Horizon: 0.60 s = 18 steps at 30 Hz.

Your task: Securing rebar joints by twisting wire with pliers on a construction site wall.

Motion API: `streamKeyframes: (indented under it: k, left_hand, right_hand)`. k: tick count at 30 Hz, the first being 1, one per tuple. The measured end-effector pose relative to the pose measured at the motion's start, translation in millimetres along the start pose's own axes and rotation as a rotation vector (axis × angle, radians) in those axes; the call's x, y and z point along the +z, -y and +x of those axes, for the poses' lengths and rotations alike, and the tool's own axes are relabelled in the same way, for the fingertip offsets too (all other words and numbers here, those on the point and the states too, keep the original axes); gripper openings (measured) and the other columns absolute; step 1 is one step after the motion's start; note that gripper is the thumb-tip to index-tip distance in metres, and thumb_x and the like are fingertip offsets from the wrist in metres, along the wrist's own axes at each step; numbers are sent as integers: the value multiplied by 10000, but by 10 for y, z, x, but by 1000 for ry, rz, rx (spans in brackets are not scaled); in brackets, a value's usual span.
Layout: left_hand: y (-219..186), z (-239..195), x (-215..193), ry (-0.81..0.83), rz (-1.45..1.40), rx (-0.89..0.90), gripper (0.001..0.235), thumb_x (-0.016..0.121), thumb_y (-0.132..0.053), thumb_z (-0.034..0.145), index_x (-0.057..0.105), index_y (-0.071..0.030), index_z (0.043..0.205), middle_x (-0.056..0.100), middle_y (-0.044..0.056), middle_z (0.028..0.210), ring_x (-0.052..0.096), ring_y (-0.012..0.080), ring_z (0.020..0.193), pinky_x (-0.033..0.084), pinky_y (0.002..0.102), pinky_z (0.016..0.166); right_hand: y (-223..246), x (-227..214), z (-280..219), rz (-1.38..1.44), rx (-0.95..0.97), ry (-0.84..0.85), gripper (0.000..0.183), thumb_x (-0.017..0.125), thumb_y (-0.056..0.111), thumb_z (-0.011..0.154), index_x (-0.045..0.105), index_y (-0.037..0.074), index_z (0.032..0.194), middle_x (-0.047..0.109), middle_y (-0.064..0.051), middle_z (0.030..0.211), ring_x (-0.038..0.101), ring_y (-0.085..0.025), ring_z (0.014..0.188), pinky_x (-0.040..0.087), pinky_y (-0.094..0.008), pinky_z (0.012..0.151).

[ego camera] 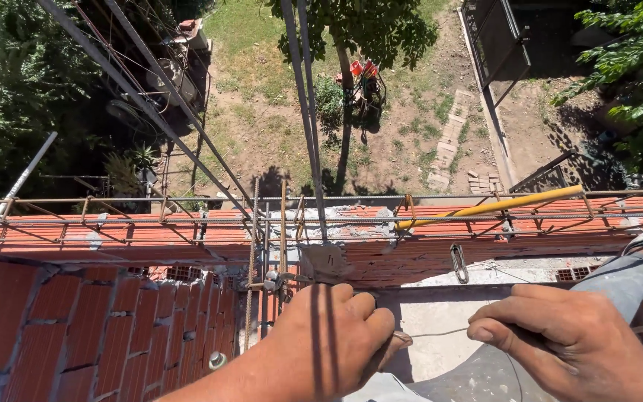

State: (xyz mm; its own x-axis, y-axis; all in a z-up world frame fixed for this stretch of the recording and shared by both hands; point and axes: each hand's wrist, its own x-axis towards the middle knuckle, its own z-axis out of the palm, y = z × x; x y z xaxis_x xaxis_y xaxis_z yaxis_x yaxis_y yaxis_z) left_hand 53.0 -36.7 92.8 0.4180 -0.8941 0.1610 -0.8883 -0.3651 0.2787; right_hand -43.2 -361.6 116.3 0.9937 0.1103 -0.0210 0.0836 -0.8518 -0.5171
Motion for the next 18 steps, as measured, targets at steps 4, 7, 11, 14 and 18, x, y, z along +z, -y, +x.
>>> streamKeyframes:
  k: [4, 7, 11, 14, 18]
  left_hand:
    - [0, 21, 225, -271, 81, 0, 445, 731, -470, 1197, 673, -190, 857, 634, 41, 766, 636, 318, 680, 464, 491, 521]
    - [-56, 68, 69, -92, 32, -27, 391, 727, -536, 1184, 669, -186, 1020, 678, 39, 815, 669, 319, 708, 471, 515, 532]
    - [-55, 116, 151, -96, 43, 26, 322, 770, -431, 1180, 667, -184, 1001, 687, 48, 866, 639, 330, 723, 431, 519, 526]
    - [-14, 180, 230, -191, 126, -5, 320, 773, -442, 1172, 701, -208, 967, 703, 21, 825, 672, 313, 716, 470, 512, 521]
    - [-67, 370, 269, -459, -347, -185, 279, 618, -300, 1201, 750, -71, 1289, 817, 126, 1007, 794, 356, 820, 597, 475, 701]
  right_hand:
    - [59, 3, -43, 57, 143, -18, 181, 909, 483, 895, 1030, 350, 913, 823, 109, 622, 735, -88, 533, 582, -341, 576]
    - [-47, 110, -95, 85, 285, -1, 245, 906, 550, 889, 1082, 381, 870, 817, 85, 625, 727, -102, 570, 582, -328, 629]
    - [-69, 223, -96, 89, 236, -40, 216, 893, 534, 896, 1052, 390, 880, 853, 113, 631, 754, -96, 568, 586, -322, 621]
    - [-17, 304, -117, 85, 262, -69, 187, 906, 507, 891, 1059, 399, 903, 843, 102, 645, 737, -109, 593, 596, -299, 669]
    - [230, 727, -127, 327, 307, -373, 211, 884, 351, 899, 1023, 193, 904, 996, 61, 730, 796, -39, 609, 590, -241, 594]
